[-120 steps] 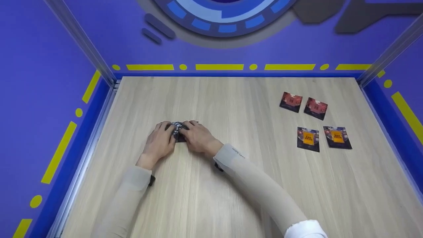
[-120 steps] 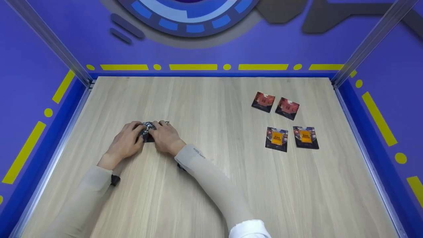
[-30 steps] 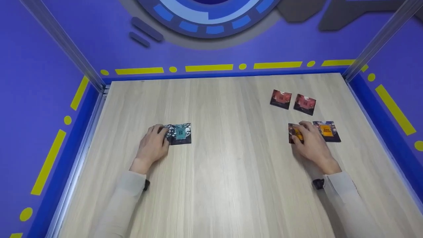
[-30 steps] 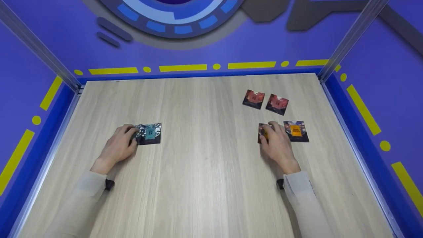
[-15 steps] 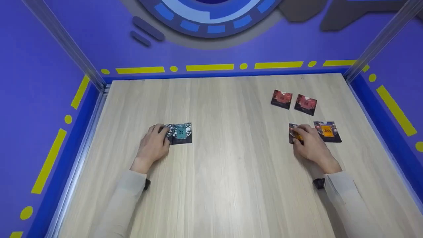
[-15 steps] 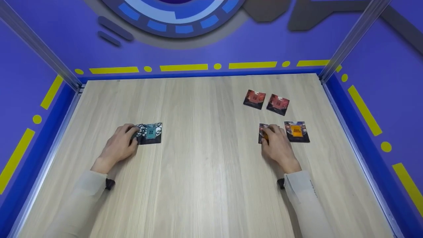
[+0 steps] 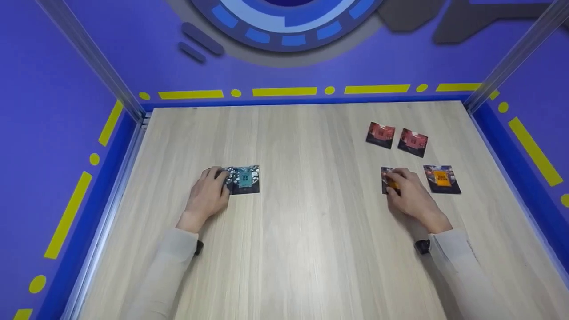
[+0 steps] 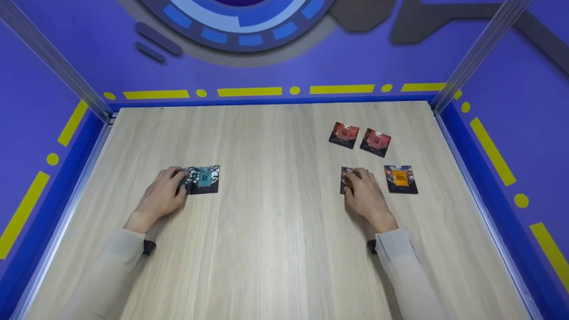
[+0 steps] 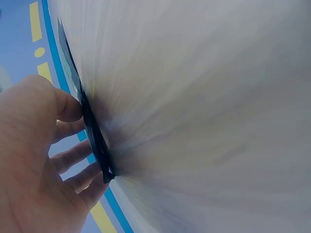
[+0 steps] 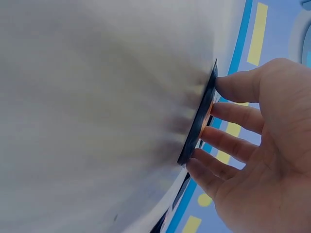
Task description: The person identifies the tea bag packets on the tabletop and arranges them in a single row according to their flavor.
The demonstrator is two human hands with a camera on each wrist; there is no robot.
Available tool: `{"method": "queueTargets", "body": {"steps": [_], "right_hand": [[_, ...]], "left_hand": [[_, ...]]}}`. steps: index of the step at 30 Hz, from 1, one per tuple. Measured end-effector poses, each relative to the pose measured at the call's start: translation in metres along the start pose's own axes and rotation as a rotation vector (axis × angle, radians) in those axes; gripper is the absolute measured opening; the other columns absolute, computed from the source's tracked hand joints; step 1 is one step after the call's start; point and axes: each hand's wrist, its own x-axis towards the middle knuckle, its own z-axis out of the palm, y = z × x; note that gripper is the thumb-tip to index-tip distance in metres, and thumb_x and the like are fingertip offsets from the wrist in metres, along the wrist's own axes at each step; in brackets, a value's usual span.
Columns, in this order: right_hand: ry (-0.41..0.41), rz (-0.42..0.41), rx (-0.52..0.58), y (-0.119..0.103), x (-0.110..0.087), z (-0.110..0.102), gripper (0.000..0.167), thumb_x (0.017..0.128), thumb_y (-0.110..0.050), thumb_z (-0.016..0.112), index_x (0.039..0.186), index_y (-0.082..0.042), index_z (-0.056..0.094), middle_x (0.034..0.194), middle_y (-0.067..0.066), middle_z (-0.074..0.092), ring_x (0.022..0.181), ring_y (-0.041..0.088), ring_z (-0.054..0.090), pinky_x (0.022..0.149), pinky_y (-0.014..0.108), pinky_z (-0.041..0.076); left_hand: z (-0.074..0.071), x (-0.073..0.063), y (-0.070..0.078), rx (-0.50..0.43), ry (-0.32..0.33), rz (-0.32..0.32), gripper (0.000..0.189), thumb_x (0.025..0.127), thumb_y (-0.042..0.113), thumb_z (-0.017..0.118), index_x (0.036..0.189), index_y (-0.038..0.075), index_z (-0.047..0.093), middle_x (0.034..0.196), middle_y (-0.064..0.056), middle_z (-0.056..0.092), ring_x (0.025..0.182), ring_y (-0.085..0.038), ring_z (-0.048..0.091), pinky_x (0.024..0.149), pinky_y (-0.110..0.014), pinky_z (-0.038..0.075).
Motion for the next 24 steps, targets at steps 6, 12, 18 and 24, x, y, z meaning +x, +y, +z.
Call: {"method": "queueTargets", "body": {"steps": [6,12,18,24], "right_hand": [[-0.022,-0.010,-0.007,-0.010,0.006,0.003,0.049,0.106,-0.014,0.061,0.151,0.005,0.053,0.155,0.029,0.044,0.139,0.049,0.045,0.119,0.069,0.039],[0.023,-0.047,-0.020,-0.019,0.011,0.010,0.047,0.105,-0.011,0.062,0.147,0.008,0.056,0.152,0.030,0.047,0.137,0.050,0.047,0.117,0.067,0.043],[0.067,-0.107,-0.027,-0.032,0.018,0.019,0.045,0.103,-0.010,0.064,0.143,0.009,0.060,0.146,0.030,0.052,0.132,0.050,0.052,0.111,0.065,0.048],[0.066,-0.137,-0.027,-0.046,0.029,0.025,0.045,0.102,-0.011,0.064,0.143,0.009,0.060,0.144,0.031,0.054,0.131,0.051,0.053,0.111,0.064,0.048]], "left_hand": [[0.001,0.000,0.000,-0.008,0.007,0.005,0.045,0.102,0.016,0.055,0.144,0.000,0.063,0.149,-0.023,0.055,0.141,-0.044,0.051,0.116,-0.059,0.046],[0.001,0.001,0.001,-0.010,0.015,-0.001,0.045,0.102,0.015,0.055,0.144,0.001,0.063,0.150,-0.023,0.055,0.141,-0.044,0.051,0.116,-0.059,0.047],[0.001,0.001,0.002,0.001,0.003,-0.015,0.045,0.103,0.017,0.054,0.145,0.002,0.063,0.150,-0.021,0.054,0.142,-0.043,0.051,0.116,-0.058,0.048],[0.000,0.001,0.001,0.005,0.007,-0.013,0.045,0.103,0.017,0.055,0.144,0.002,0.063,0.150,-0.021,0.055,0.142,-0.043,0.051,0.116,-0.058,0.047]]}}
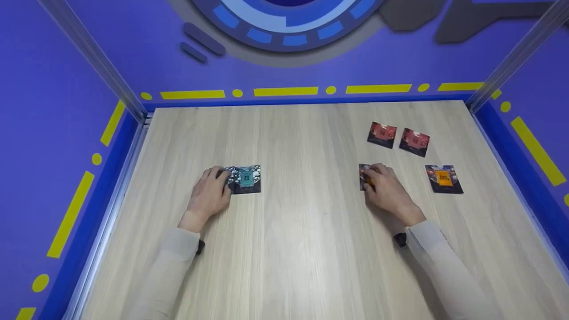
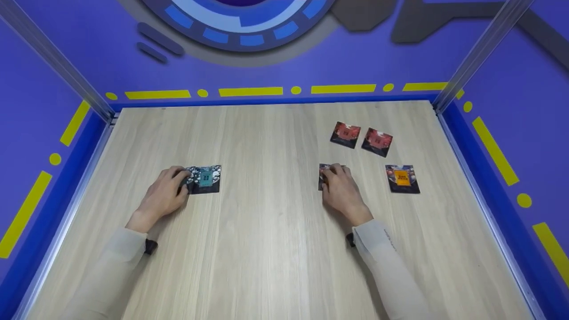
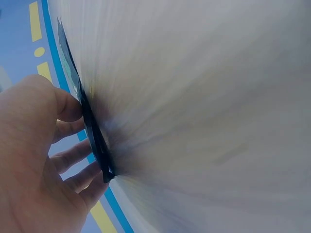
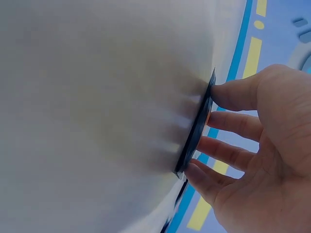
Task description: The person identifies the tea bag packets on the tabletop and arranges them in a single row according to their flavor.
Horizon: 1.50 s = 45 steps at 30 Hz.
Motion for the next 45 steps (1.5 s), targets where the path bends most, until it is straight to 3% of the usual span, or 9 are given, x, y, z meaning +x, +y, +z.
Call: {"method": "queueTargets", "body": {"steps": [14,22,36,45], "right_hand": [[-0.001,0.009,0.016,-0.029,0.023,0.014,0.045,0.102,-0.012,0.066,0.143,0.007,0.062,0.145,0.028,0.054,0.135,0.049,0.052,0.114,0.061,0.048],[0.043,-0.085,-0.071,-0.052,0.038,0.027,0.041,0.100,-0.011,0.069,0.138,0.006,0.066,0.139,0.028,0.061,0.129,0.051,0.057,0.113,0.058,0.049],[0.039,-0.130,-0.105,-0.090,0.055,0.044,0.042,0.100,-0.015,0.070,0.140,0.000,0.067,0.139,0.025,0.061,0.126,0.050,0.060,0.107,0.057,0.055],[0.016,-0.182,-0.131,-0.112,0.065,0.054,0.042,0.102,-0.016,0.068,0.141,0.000,0.067,0.139,0.023,0.063,0.128,0.047,0.060,0.113,0.053,0.050]], "left_hand": [[0.000,0.000,0.000,-0.007,0.004,0.007,0.046,0.103,0.017,0.056,0.145,0.001,0.062,0.151,-0.022,0.054,0.142,-0.043,0.050,0.118,-0.057,0.046],[0.000,-0.002,0.000,-0.002,0.031,0.026,0.044,0.102,0.015,0.056,0.143,0.001,0.064,0.148,-0.023,0.056,0.140,-0.044,0.052,0.114,-0.058,0.049],[0.000,0.000,0.000,-0.002,0.010,0.016,0.045,0.103,0.015,0.055,0.145,0.000,0.063,0.149,-0.022,0.055,0.141,-0.043,0.051,0.117,-0.057,0.047],[0.000,-0.001,0.000,-0.005,0.010,0.014,0.044,0.103,0.016,0.057,0.144,0.001,0.063,0.149,-0.021,0.055,0.141,-0.043,0.051,0.117,-0.057,0.047]]}}
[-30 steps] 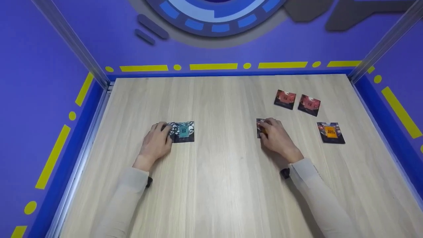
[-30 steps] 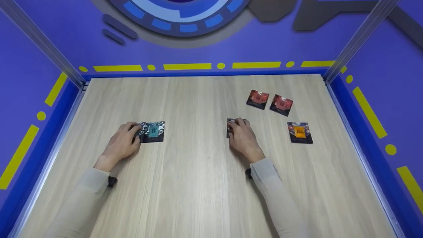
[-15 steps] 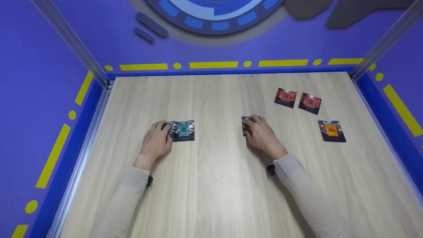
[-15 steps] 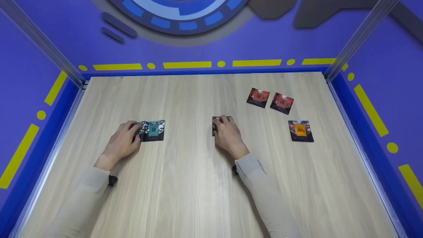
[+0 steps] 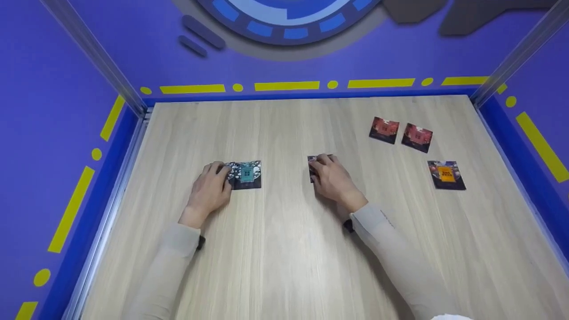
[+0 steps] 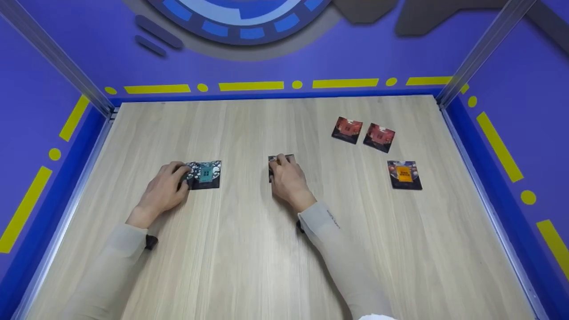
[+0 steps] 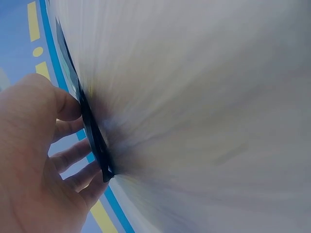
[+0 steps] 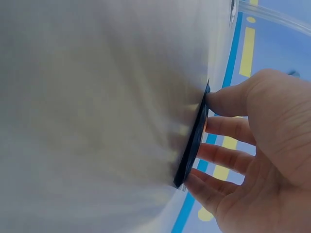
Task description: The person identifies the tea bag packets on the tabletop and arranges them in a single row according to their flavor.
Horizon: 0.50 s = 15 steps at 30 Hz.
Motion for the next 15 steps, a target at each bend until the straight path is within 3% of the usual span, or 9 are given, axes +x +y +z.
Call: {"method": "queueTargets", "body": {"steps": [6,15], "right_hand": [[-0.026,0.008,0.015,-0.011,0.007,0.004,0.042,0.103,-0.017,0.066,0.142,-0.001,0.066,0.140,0.021,0.063,0.128,0.046,0.058,0.110,0.052,0.053],[-0.051,-0.041,-0.037,-0.032,0.017,0.011,0.042,0.104,-0.018,0.066,0.142,-0.001,0.066,0.140,0.020,0.063,0.131,0.042,0.058,0.115,0.049,0.048]], "left_hand": [[-0.001,0.000,-0.001,0.000,0.011,0.010,0.045,0.103,0.015,0.055,0.144,0.000,0.063,0.149,-0.023,0.055,0.141,-0.044,0.051,0.117,-0.057,0.047],[0.001,0.000,-0.001,0.001,-0.008,-0.001,0.046,0.102,0.015,0.055,0.145,0.000,0.062,0.149,-0.022,0.055,0.142,-0.043,0.051,0.118,-0.056,0.045]]}}
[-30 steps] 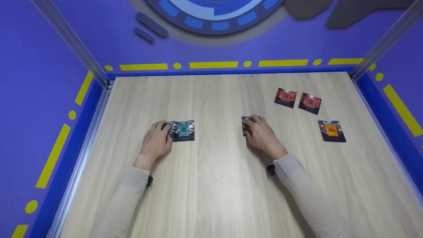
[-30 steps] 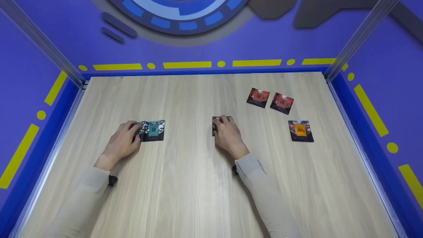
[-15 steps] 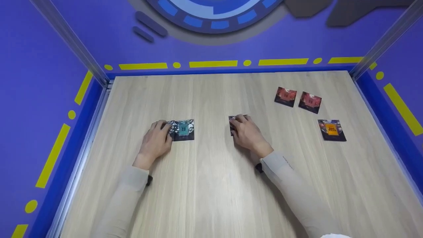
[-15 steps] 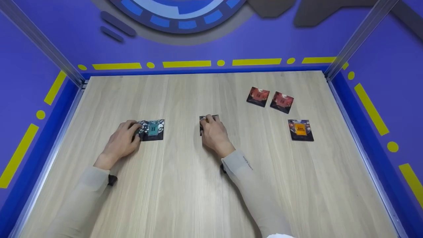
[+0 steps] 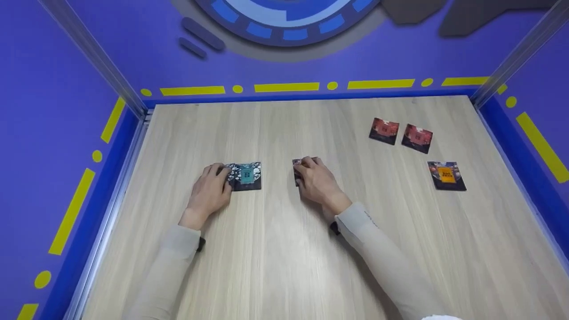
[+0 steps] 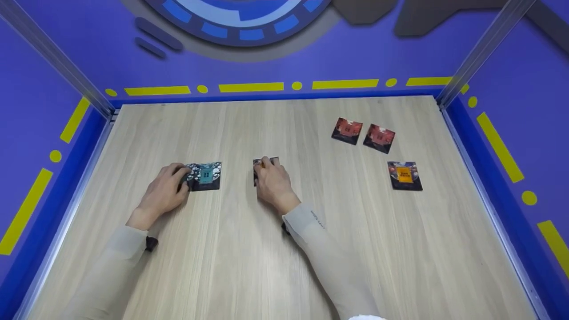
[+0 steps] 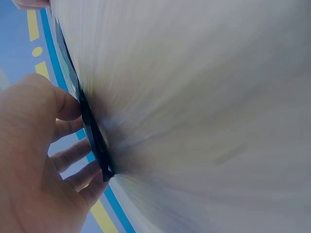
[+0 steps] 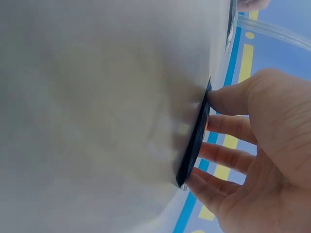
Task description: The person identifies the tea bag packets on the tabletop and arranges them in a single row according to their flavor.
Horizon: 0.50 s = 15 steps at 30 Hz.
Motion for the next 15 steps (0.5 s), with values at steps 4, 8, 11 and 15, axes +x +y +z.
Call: {"method": "queueTargets", "body": {"steps": [4,8,11,15], "right_hand": [[-0.008,-0.001,0.002,-0.008,0.005,0.002,0.042,0.104,-0.021,0.067,0.142,-0.002,0.066,0.138,0.020,0.063,0.128,0.043,0.059,0.113,0.050,0.050],[-0.011,0.007,-0.022,-0.016,0.010,0.005,0.042,0.104,-0.023,0.067,0.142,-0.004,0.066,0.136,0.020,0.063,0.124,0.042,0.060,0.109,0.050,0.051],[-0.018,0.018,-0.043,-0.023,0.013,0.008,0.043,0.104,-0.024,0.065,0.143,-0.005,0.066,0.137,0.018,0.063,0.124,0.040,0.060,0.108,0.049,0.052],[-0.030,0.028,-0.052,-0.033,0.017,0.011,0.044,0.105,-0.026,0.064,0.144,-0.006,0.065,0.137,0.017,0.062,0.125,0.037,0.059,0.109,0.047,0.050]], "left_hand": [[0.000,0.000,0.000,0.001,0.002,-0.002,0.046,0.102,0.015,0.055,0.145,-0.001,0.062,0.149,-0.022,0.055,0.142,-0.043,0.050,0.119,-0.056,0.045],[-0.001,0.000,0.001,0.004,0.004,-0.001,0.046,0.103,0.015,0.055,0.145,-0.001,0.062,0.149,-0.022,0.055,0.141,-0.043,0.051,0.119,-0.056,0.045],[-0.001,0.000,0.001,0.001,0.005,0.001,0.046,0.103,0.016,0.056,0.145,-0.001,0.062,0.148,-0.022,0.055,0.140,-0.043,0.051,0.118,-0.056,0.045],[0.000,0.001,0.001,-0.005,0.006,0.000,0.046,0.103,0.016,0.056,0.145,0.000,0.063,0.148,-0.022,0.055,0.141,-0.043,0.051,0.118,-0.056,0.045]]}}
